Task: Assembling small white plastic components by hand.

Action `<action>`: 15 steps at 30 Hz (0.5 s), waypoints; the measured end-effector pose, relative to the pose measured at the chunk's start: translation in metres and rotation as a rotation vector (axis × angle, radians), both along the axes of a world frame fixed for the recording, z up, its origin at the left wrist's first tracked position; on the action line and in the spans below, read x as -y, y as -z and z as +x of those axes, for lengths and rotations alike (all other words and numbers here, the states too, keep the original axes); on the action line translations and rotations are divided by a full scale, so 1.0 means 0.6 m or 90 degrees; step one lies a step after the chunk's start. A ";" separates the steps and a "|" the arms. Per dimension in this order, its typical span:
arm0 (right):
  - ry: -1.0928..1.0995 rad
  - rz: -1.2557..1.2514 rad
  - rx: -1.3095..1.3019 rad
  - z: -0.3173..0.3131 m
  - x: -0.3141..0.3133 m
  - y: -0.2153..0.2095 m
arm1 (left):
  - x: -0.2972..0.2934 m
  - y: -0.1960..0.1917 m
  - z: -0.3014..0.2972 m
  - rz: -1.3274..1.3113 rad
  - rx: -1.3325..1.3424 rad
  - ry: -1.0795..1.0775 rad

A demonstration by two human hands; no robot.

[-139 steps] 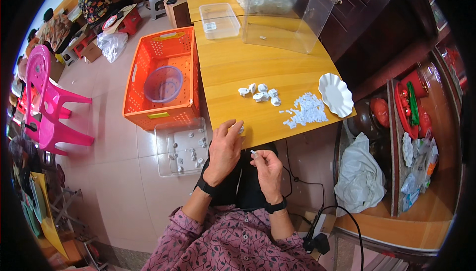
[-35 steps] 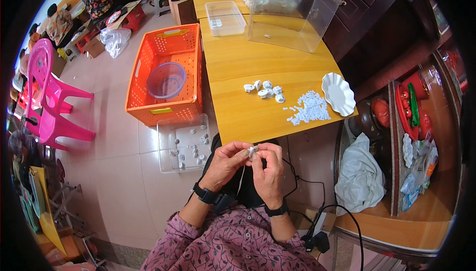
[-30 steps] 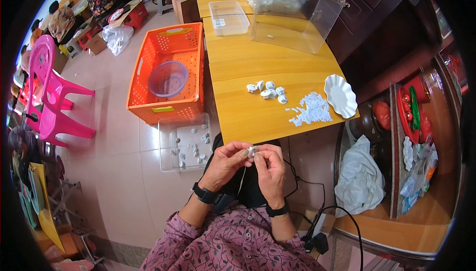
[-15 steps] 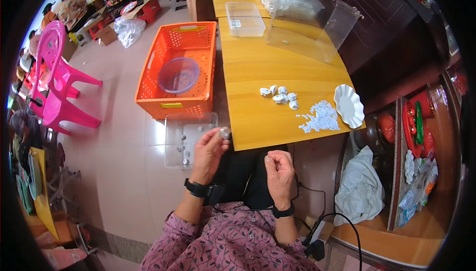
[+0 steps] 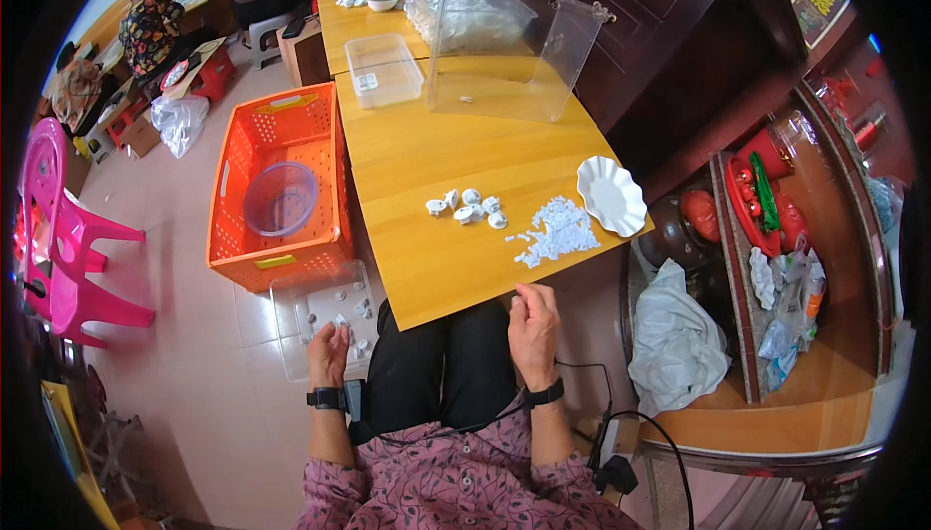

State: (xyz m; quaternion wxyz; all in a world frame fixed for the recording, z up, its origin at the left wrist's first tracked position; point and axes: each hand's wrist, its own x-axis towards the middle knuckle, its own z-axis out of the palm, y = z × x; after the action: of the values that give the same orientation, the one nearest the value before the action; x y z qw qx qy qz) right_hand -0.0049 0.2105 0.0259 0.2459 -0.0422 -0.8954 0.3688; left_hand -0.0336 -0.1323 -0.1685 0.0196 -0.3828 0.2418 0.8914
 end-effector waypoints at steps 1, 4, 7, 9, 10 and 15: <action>0.025 0.043 -0.019 -0.008 -0.008 0.001 | -0.001 -0.002 0.001 -0.028 0.014 -0.020; 0.058 0.096 -0.011 -0.025 -0.025 0.007 | -0.014 -0.033 -0.001 -0.027 -0.013 -0.039; 0.120 0.254 0.043 -0.042 -0.034 0.025 | -0.057 -0.130 0.006 -0.061 -0.137 -0.006; 0.139 0.329 0.080 -0.051 -0.030 0.031 | -0.084 -0.206 0.016 -0.015 -0.251 0.128; 0.140 0.330 0.079 -0.053 -0.027 0.031 | -0.098 -0.241 0.023 0.032 -0.363 0.263; 0.018 0.278 0.054 -0.053 0.010 0.030 | -0.165 -0.312 0.048 0.054 -0.546 0.747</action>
State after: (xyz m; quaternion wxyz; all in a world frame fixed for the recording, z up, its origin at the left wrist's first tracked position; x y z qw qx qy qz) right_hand -0.0368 0.2047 0.0077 0.2167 -0.0156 -0.9629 0.1603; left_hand -0.0045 -0.0333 0.0189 0.4130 0.1941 0.3587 0.8143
